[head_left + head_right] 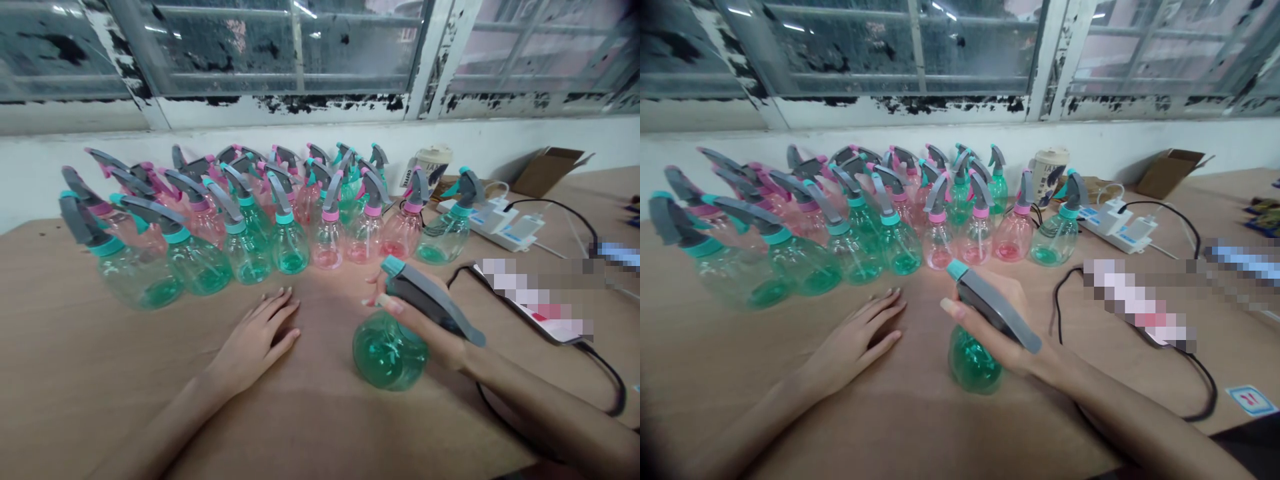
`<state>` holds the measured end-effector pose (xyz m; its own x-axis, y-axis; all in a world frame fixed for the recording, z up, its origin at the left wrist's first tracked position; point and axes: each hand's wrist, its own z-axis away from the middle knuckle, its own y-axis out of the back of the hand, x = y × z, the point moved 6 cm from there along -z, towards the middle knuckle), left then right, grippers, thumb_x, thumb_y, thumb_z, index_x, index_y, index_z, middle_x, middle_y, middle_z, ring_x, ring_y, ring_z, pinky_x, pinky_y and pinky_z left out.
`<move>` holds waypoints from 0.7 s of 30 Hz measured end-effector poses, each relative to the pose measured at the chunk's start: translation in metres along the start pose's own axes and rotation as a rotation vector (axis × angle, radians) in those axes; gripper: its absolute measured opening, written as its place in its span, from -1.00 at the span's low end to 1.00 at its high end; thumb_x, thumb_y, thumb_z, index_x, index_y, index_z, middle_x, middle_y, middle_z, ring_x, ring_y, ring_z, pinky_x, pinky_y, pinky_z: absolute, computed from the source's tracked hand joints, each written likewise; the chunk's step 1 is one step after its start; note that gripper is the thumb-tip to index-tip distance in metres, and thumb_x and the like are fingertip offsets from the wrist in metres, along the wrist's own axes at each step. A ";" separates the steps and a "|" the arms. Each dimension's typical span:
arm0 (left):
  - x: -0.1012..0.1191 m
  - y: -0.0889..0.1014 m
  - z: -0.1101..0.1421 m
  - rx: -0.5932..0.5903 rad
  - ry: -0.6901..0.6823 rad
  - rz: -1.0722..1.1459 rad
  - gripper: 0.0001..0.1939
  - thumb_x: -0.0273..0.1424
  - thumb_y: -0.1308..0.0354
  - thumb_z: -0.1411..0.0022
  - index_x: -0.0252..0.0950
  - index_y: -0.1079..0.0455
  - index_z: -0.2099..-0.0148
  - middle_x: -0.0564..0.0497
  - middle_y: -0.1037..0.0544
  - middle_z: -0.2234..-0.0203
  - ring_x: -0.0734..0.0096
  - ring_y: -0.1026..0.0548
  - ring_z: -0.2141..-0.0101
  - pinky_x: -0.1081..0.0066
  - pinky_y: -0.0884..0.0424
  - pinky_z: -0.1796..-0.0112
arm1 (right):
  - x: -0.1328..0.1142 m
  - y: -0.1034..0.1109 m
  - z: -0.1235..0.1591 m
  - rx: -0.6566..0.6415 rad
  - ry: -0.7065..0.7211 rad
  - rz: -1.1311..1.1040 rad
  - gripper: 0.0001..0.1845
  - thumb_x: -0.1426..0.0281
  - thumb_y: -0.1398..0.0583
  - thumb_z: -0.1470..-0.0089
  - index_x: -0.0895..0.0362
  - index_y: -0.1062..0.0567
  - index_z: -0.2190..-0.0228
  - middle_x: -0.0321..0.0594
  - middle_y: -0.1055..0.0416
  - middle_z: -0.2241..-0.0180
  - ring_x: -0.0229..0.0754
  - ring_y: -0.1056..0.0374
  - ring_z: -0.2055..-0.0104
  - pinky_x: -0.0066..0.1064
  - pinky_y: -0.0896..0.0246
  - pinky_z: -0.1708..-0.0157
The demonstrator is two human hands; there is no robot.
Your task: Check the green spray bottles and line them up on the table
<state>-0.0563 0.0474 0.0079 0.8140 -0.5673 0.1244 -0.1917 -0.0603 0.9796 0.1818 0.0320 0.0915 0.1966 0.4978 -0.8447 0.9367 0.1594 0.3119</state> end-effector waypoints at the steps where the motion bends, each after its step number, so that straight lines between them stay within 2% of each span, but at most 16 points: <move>1: 0.000 0.000 0.000 -0.003 0.002 0.001 -0.45 -0.09 0.14 -0.45 -0.31 -0.25 -0.29 -0.16 -0.21 -0.32 0.11 -0.18 -0.29 0.00 -0.10 -0.25 | 0.000 -0.001 0.000 0.001 -0.011 -0.007 -0.76 0.12 -0.20 -0.16 0.02 -0.49 0.33 -0.30 -0.45 0.44 -0.16 -0.44 0.35 -0.30 -0.41 0.27; 5: 0.000 0.000 0.000 0.009 0.003 0.008 -0.46 -0.09 0.12 -0.45 -0.29 -0.24 -0.30 -0.14 -0.22 -0.31 0.13 -0.18 -0.30 0.01 -0.10 -0.26 | -0.002 -0.004 -0.002 0.023 -0.077 -0.043 -0.76 0.16 -0.25 -0.11 -0.01 -0.51 0.21 -0.25 -0.52 0.30 -0.09 -0.49 0.21 -0.24 -0.45 0.16; 9: -0.001 0.000 0.001 0.027 -0.003 0.024 -0.47 -0.10 0.11 -0.44 -0.26 -0.25 -0.30 -0.13 -0.23 -0.31 0.11 -0.18 -0.29 0.01 -0.10 -0.26 | -0.009 -0.004 -0.002 0.075 -0.055 -0.041 -0.73 0.22 -0.25 -0.09 -0.01 -0.49 0.14 -0.19 -0.53 0.18 -0.03 -0.49 0.09 -0.18 -0.44 0.09; 15: 0.000 0.000 0.000 0.010 -0.002 0.001 -0.45 -0.09 0.14 -0.45 -0.29 -0.25 -0.29 -0.15 -0.23 -0.31 0.14 -0.17 -0.30 0.02 -0.08 -0.26 | -0.004 0.000 0.001 0.156 -0.045 0.047 -0.68 0.22 -0.31 -0.02 0.03 -0.47 0.17 -0.22 -0.54 0.27 -0.05 -0.51 0.24 -0.22 -0.44 0.23; 18: 0.000 -0.001 0.000 0.003 0.000 -0.002 -0.46 -0.10 0.13 -0.45 -0.29 -0.25 -0.29 -0.14 -0.22 -0.31 0.14 -0.17 -0.30 0.03 -0.08 -0.27 | -0.003 0.000 0.000 0.146 -0.029 0.078 -0.72 0.19 -0.29 -0.05 0.03 -0.47 0.21 -0.23 -0.54 0.29 -0.08 -0.49 0.30 -0.24 -0.41 0.28; 21: 0.000 0.000 0.000 0.015 -0.004 0.006 -0.49 -0.11 0.11 -0.45 -0.25 -0.25 -0.29 -0.12 -0.22 -0.31 0.15 -0.18 -0.30 0.04 -0.09 -0.26 | -0.006 -0.001 -0.001 0.137 -0.023 0.087 -0.74 0.17 -0.27 -0.06 0.02 -0.47 0.24 -0.22 -0.53 0.30 -0.09 -0.48 0.28 -0.25 -0.40 0.26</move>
<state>-0.0561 0.0476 0.0075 0.8107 -0.5710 0.1294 -0.2046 -0.0693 0.9764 0.1798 0.0296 0.0964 0.2836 0.4851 -0.8272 0.9463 -0.0023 0.3232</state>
